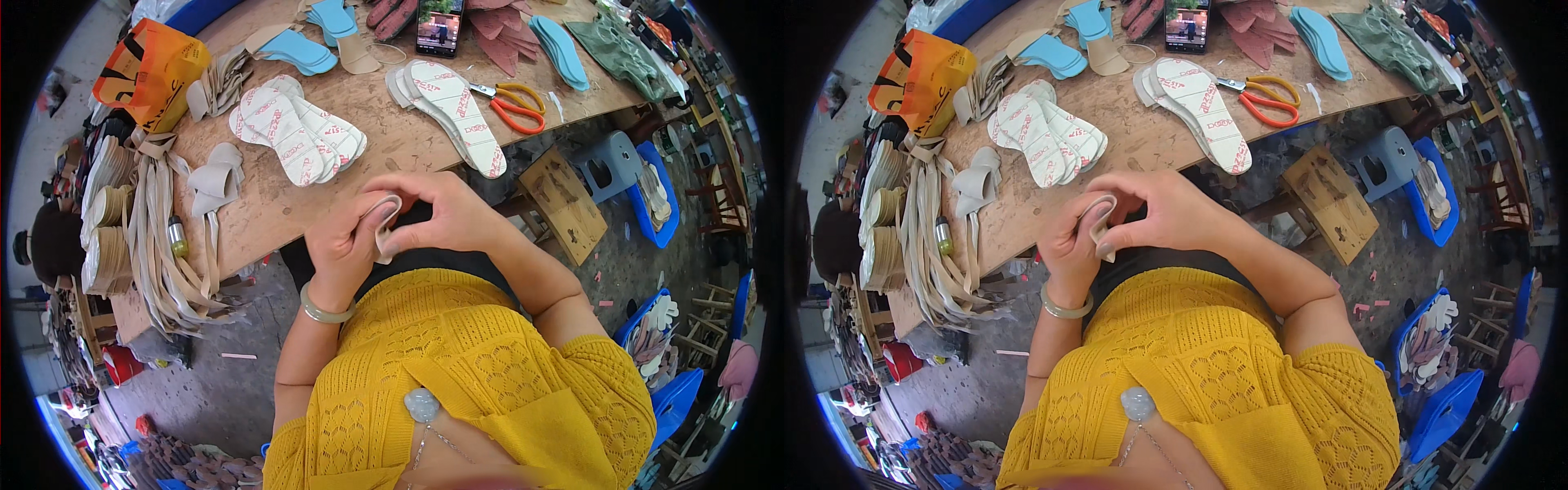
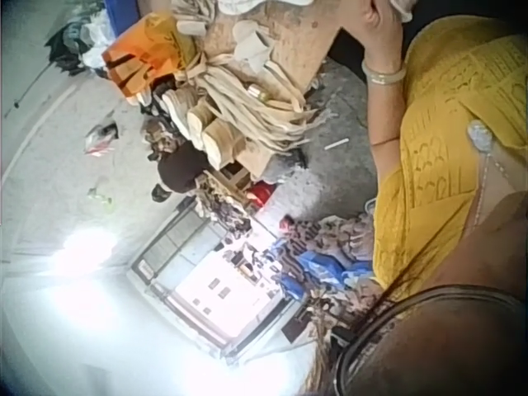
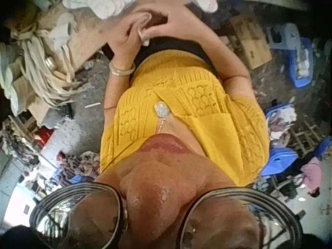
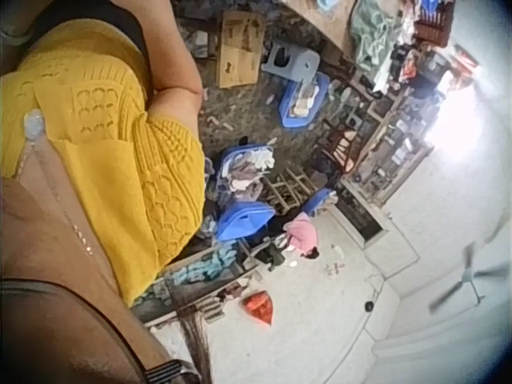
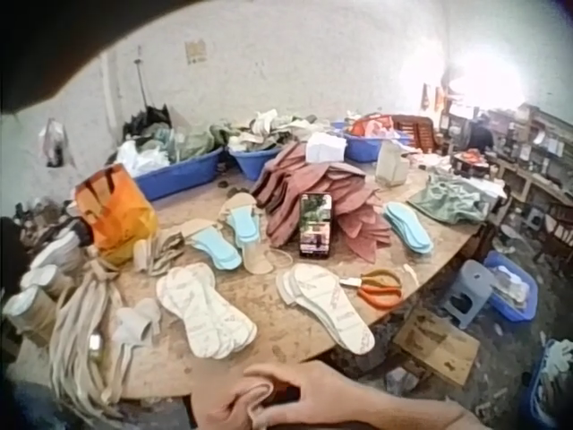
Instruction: The person is inspecting and sorting various shoe components, specifically insoles and heel cushions.
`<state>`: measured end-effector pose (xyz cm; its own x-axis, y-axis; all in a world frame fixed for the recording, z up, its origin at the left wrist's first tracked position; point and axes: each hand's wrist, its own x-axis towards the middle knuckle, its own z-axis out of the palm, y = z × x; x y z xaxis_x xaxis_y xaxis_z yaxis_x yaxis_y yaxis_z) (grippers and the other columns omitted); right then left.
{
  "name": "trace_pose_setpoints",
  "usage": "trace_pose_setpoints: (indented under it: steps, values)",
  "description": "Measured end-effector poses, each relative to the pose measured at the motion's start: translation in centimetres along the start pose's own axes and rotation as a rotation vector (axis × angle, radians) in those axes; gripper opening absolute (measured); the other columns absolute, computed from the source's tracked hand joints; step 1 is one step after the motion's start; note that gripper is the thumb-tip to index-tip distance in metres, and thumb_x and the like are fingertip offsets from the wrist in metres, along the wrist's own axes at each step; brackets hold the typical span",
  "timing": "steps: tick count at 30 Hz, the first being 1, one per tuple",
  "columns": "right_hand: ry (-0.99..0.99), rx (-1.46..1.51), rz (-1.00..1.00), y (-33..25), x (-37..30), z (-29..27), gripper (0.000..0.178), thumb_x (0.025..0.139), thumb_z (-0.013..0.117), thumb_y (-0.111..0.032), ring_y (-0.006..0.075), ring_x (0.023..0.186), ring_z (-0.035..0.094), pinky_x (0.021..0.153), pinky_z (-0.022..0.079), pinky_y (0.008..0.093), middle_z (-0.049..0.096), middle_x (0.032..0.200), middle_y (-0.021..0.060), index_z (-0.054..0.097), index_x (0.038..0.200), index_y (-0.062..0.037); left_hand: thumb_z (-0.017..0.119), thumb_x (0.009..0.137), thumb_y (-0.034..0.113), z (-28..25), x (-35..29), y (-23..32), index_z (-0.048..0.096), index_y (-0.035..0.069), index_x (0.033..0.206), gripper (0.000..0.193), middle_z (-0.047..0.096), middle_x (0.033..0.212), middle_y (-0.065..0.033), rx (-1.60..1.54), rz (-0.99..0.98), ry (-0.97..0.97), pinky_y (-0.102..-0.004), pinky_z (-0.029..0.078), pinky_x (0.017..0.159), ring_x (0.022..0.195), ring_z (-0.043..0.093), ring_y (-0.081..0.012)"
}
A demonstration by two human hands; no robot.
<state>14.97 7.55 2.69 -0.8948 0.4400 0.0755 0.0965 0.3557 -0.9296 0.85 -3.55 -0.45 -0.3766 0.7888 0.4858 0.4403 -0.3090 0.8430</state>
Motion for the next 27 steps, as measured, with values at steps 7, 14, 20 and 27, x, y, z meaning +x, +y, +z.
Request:
trace_pose_setpoints:
  steps: [7,14,20,27]
  values:
    - [-0.001,0.227,-0.134,-0.5,1.8,3.0,0.052,0.075,0.078,-0.018,0.0084,0.088,0.058,0.078,0.048,0.0258,0.065,0.099,0.0057,0.057,0.121,-0.0027,0.072,0.081,0.006,-2.0,-0.4,-0.8,0.068,0.002,0.096,0.016,0.069,0.081,-0.0080,0.244,0.236,0.160,-0.0250,0.048,0.058,0.064,0.062,-0.0136]
    - [-0.012,0.105,-0.326,-1.6,1.6,4.0,0.018,0.084,0.069,-0.015,0.0180,0.066,0.064,0.061,0.049,0.0291,0.066,0.077,0.0083,0.067,0.100,-0.0059,0.039,0.093,0.061,-5.3,0.1,-2.1,0.049,0.000,0.128,0.071,0.047,0.063,0.0028,-0.886,-0.064,0.016,-0.0199,0.028,0.049,0.052,0.037,-0.0065]
    - [-0.156,0.058,-0.496,-1.8,2.7,5.7,0.018,0.084,0.069,-0.020,0.0327,0.072,0.064,0.061,0.050,0.0369,0.064,0.078,0.0144,0.066,0.097,-0.0076,0.025,0.085,0.076,-2.3,0.7,0.4,0.035,-0.004,0.140,0.097,0.056,0.125,-0.0187,-1.139,-0.603,0.057,-0.0341,0.043,0.098,0.116,0.054,-0.0256]
    - [0.110,-0.220,-0.122,0.3,3.8,5.9,0.021,0.087,0.064,-0.021,0.0344,0.079,0.063,0.067,0.050,0.0382,0.065,0.087,0.0163,0.063,0.100,-0.0044,0.035,0.085,0.075,-4.3,-2.3,-1.1,0.028,-0.004,0.143,0.098,0.041,0.141,-0.0198,-1.382,-0.612,-0.089,-0.0401,0.032,0.110,0.132,0.039,-0.0287]
